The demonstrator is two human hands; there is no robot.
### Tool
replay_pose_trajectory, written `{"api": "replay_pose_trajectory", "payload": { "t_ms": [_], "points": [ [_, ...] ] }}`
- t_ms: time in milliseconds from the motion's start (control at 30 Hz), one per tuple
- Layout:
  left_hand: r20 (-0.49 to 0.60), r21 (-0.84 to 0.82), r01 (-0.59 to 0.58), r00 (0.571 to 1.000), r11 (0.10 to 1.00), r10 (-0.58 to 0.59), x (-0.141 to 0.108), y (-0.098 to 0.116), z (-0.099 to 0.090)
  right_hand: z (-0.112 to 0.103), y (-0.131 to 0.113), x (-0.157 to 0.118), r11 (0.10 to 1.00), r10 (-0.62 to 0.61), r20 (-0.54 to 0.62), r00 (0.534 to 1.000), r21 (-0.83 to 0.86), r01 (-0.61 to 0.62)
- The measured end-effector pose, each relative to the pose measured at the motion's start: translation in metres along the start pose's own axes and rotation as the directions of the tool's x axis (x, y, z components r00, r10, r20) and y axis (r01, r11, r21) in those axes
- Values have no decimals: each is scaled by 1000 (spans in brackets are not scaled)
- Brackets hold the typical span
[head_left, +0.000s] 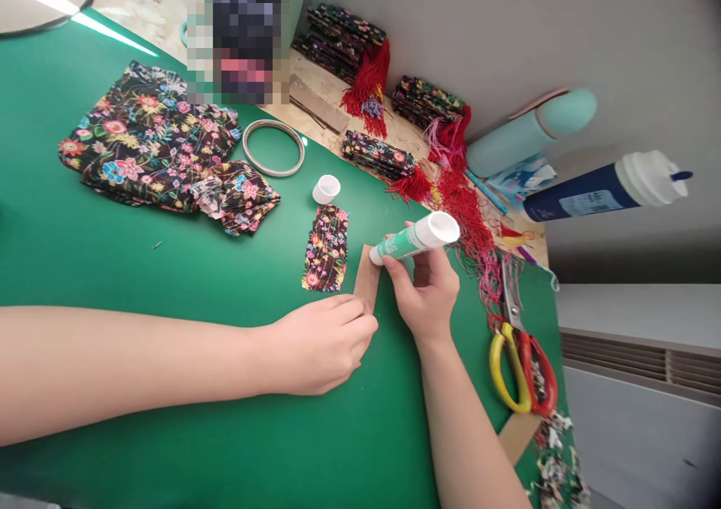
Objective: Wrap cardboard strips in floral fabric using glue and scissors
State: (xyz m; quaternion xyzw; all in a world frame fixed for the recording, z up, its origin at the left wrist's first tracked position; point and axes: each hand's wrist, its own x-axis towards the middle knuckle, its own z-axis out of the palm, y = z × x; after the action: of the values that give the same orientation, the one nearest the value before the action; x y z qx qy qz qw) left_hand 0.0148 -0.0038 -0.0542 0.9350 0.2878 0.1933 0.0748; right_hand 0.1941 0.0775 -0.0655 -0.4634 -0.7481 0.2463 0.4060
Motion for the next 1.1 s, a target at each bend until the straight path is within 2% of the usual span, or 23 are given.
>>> {"api": "replay_pose_trajectory", "payload": {
  "t_ms": [100,233,367,500,633,800,967,1100],
  "points": [
    [-10,0,-1,1000,1000,1,0,0,1,1,-1,0,997,-4,-19,1000,73,5],
    [-20,10,6,1000,1000,-6,-1,1,1,1,-4,0,1000,-10,54,999,-19,12],
    [-19,11,-2,1000,1000,2,-1,0,1,3,-5,0,1000,14,4,1000,27,-14],
    [-19,16,0,1000,1000,1,-1,0,1,4,-6,1,999,-9,80,997,32,7],
    [-7,8,1,1000,1000,-1,0,0,1,4,-5,1,1000,16,10,1000,16,-16],
    [-6,16,0,1000,1000,0,0,0,1,3,-3,1,999,3,71,997,44,-6],
    [0,22,-18,1000,1000,18,0,-1,1,4,-3,2,999,-1,1,1000,54,1],
    [11,23,-8,1000,1000,8,-1,0,1,2,-4,2,999,-25,80,997,21,24]
  ]
}}
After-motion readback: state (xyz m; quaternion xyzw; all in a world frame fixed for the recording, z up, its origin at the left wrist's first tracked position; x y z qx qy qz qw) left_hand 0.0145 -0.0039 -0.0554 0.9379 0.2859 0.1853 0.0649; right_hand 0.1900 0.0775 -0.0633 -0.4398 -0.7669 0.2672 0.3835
